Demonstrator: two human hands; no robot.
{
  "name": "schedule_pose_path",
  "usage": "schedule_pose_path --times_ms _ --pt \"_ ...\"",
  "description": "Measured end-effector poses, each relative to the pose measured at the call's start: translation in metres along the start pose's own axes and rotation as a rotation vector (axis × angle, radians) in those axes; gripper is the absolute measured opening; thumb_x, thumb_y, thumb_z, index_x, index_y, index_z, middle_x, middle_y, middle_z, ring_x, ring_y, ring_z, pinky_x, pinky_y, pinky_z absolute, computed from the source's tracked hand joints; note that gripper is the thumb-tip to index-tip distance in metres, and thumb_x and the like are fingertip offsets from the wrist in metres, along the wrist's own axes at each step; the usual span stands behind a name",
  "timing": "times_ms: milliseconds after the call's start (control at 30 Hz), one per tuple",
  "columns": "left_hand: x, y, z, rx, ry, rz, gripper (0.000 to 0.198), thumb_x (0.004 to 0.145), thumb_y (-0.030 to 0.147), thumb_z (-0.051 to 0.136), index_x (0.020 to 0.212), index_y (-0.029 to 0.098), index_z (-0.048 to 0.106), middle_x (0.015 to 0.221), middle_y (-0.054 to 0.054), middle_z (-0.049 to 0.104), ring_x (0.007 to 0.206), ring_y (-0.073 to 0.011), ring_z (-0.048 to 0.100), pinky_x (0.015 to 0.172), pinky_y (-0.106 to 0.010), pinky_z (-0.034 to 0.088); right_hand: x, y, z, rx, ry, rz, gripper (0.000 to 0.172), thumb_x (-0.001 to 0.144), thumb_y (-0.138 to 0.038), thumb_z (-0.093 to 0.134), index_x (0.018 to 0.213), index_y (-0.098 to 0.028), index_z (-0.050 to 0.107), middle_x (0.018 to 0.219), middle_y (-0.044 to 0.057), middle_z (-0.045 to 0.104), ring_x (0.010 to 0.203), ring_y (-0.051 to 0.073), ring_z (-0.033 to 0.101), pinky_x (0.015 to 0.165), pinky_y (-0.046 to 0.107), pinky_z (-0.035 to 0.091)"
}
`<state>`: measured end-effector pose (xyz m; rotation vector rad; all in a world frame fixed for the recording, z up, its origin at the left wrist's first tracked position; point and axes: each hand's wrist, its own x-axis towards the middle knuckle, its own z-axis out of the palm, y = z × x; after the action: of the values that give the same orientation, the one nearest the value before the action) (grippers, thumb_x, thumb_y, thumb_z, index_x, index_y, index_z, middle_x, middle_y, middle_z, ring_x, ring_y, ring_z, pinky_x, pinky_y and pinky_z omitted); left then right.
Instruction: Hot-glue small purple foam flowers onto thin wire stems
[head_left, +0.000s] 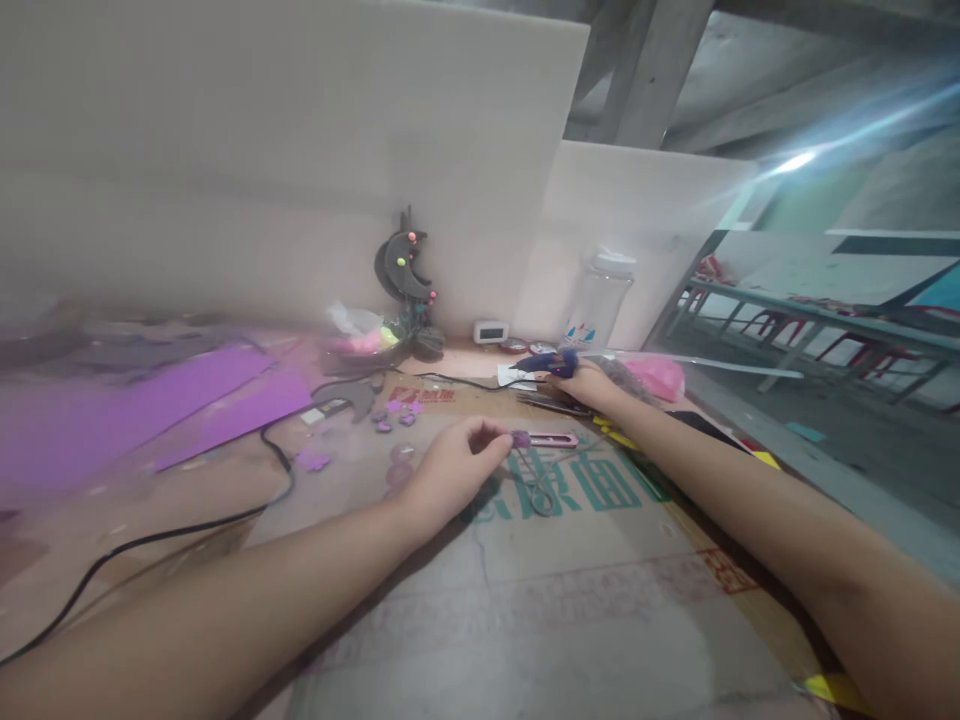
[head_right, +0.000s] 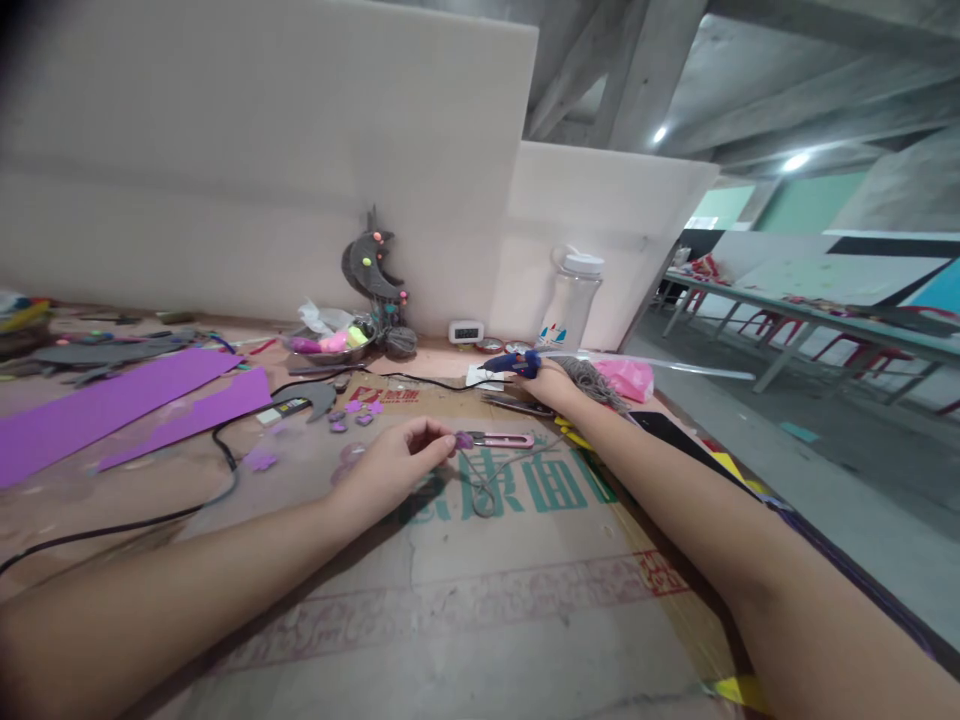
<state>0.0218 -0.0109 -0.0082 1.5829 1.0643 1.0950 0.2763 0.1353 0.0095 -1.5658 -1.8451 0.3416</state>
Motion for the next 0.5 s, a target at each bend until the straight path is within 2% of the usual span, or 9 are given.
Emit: schedule_pose_path --times_ms 67,133,233,333,433,500 --pt "0.000 0.001 0.000 -0.009 0.002 0.005 0.020 0.082 0.038 0.060 0.082 0.018 0.063 0.079 -0.003 0.067 0.072 -0.0158 0.062 0.065 -0.026 0.045 -0.004 -0.006 -0.005 0.012 -0.007 0.017 0.021 0.074 -0.037 0.073 0.080 -0.017 0.070 0.076 0.008 0.072 0.079 0.026 0.066 0.078 0.036 0.051" --pt "-0.001 0.001 -0.001 -0.002 0.002 0.013 0.021 0.082 0.038 0.060 0.081 0.017 0.062 0.080 -0.003 0.067 0.073 -0.0155 0.061 0.067 -0.025 0.045 -0.011 -0.014 -0.014 0.041 -0.027 0.035 0.024 0.079 -0.041 0.067 0.079 -0.016 0.069 0.070 0.008 0.071 0.069 0.024 0.066 0.069 0.036 0.052" --pt "0.000 0.000 -0.002 0.010 0.018 -0.008 0.022 0.083 0.040 0.059 0.081 0.017 0.060 0.079 -0.003 0.066 0.072 -0.0153 0.060 0.065 -0.025 0.044 -0.031 -0.029 -0.028 0.113 -0.073 0.033 0.025 0.083 -0.039 0.060 0.091 -0.016 0.069 0.085 0.010 0.074 0.071 0.021 0.068 0.067 0.033 0.053" --pt "0.003 -0.003 -0.002 0.004 0.047 -0.014 0.023 0.083 0.040 0.057 0.080 0.018 0.059 0.077 -0.002 0.065 0.070 -0.0151 0.059 0.063 -0.025 0.043 -0.063 -0.042 -0.034 0.261 -0.103 -0.036 0.023 0.082 -0.038 0.061 0.094 -0.019 0.066 0.096 0.009 0.073 0.076 0.020 0.068 0.072 0.033 0.055" --pt "0.006 -0.007 -0.003 -0.008 0.083 -0.009 0.022 0.082 0.039 0.057 0.077 0.018 0.058 0.073 0.000 0.063 0.066 -0.0138 0.057 0.063 -0.025 0.041 -0.103 -0.047 -0.033 0.245 -0.072 -0.139 0.023 0.084 -0.043 0.060 0.088 -0.021 0.065 0.077 0.005 0.070 0.072 0.021 0.066 0.073 0.035 0.054" --pt "0.007 -0.007 -0.003 -0.018 0.094 -0.015 0.021 0.082 0.038 0.057 0.076 0.018 0.058 0.070 0.001 0.061 0.064 -0.0129 0.055 0.062 -0.025 0.041 -0.126 -0.047 -0.031 0.210 -0.055 -0.158 0.024 0.088 -0.045 0.055 0.085 -0.023 0.064 0.072 0.003 0.067 0.071 0.021 0.065 0.072 0.035 0.053"
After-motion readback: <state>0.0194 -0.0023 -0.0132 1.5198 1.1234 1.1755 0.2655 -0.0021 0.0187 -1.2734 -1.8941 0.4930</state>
